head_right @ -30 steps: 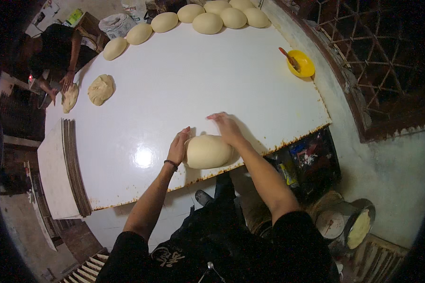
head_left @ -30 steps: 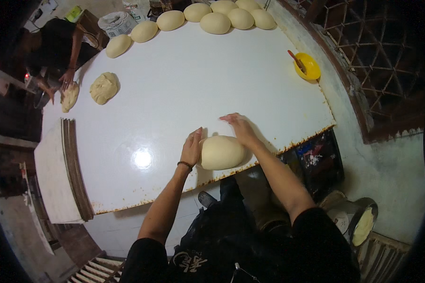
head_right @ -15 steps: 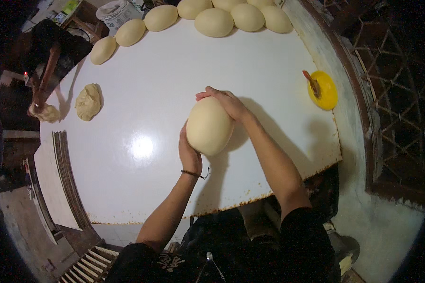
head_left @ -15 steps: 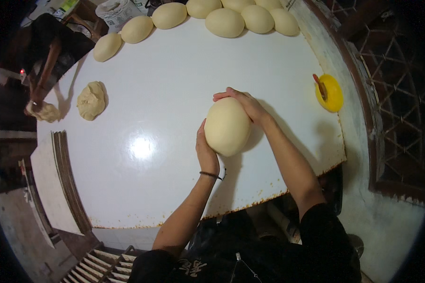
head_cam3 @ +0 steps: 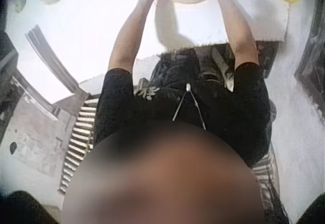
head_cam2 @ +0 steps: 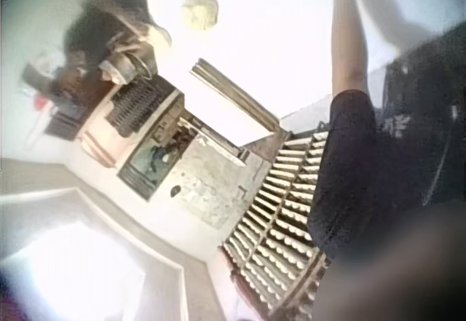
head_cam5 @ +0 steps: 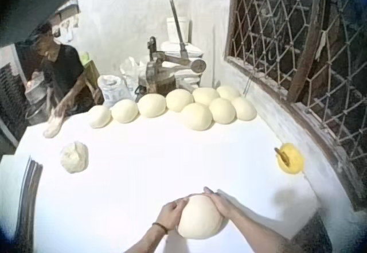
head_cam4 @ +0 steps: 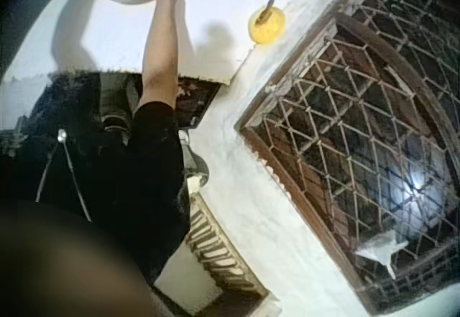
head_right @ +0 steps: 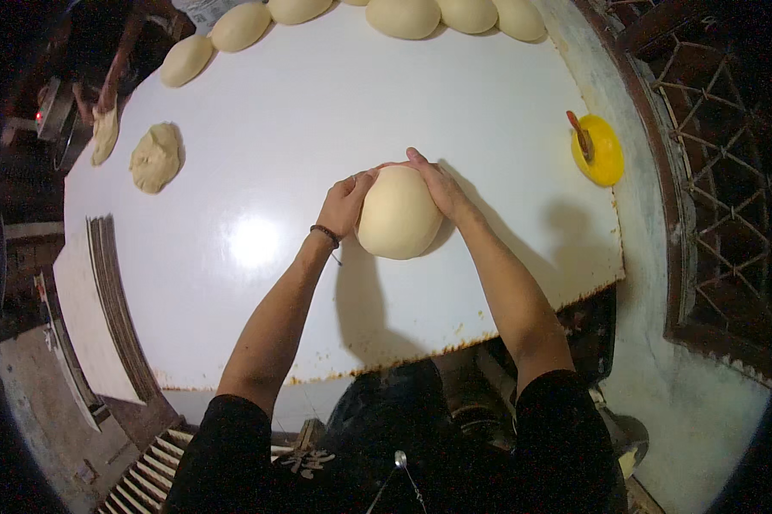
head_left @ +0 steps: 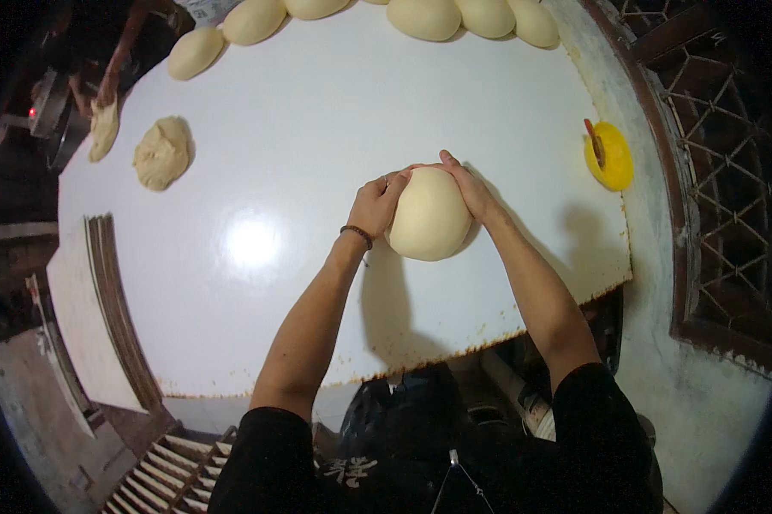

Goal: The person shapes balls of dough by hand on a table and then coats them with a liquid from a bowl using a brush.

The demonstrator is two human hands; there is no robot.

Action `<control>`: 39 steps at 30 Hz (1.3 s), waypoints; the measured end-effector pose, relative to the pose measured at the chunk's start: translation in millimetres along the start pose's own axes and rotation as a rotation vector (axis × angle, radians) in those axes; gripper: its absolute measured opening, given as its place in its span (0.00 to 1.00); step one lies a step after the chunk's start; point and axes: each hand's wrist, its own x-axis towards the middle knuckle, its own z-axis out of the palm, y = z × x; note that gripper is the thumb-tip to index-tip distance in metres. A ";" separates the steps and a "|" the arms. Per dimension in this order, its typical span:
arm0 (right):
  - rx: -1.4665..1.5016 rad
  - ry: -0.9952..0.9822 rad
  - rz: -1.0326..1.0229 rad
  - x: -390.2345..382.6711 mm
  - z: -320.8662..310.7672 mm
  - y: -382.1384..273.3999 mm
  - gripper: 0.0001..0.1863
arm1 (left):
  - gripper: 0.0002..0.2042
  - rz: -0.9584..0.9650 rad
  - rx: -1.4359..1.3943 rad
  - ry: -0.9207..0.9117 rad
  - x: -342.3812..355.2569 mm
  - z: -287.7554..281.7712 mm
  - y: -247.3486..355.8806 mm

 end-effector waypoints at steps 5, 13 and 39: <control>-0.163 0.259 0.143 -54.9 63.5 62.5 0.45 | 0.27 -0.013 0.127 -0.035 -100.9 -22.4 -34.6; -0.554 0.277 -0.292 -188.7 189.5 93.6 0.25 | 0.25 0.407 0.578 -0.204 -216.6 -37.9 -73.0; 0.066 -0.075 -0.203 33.3 -61.1 -22.5 0.41 | 0.32 0.175 -0.468 0.366 -28.0 36.8 -33.9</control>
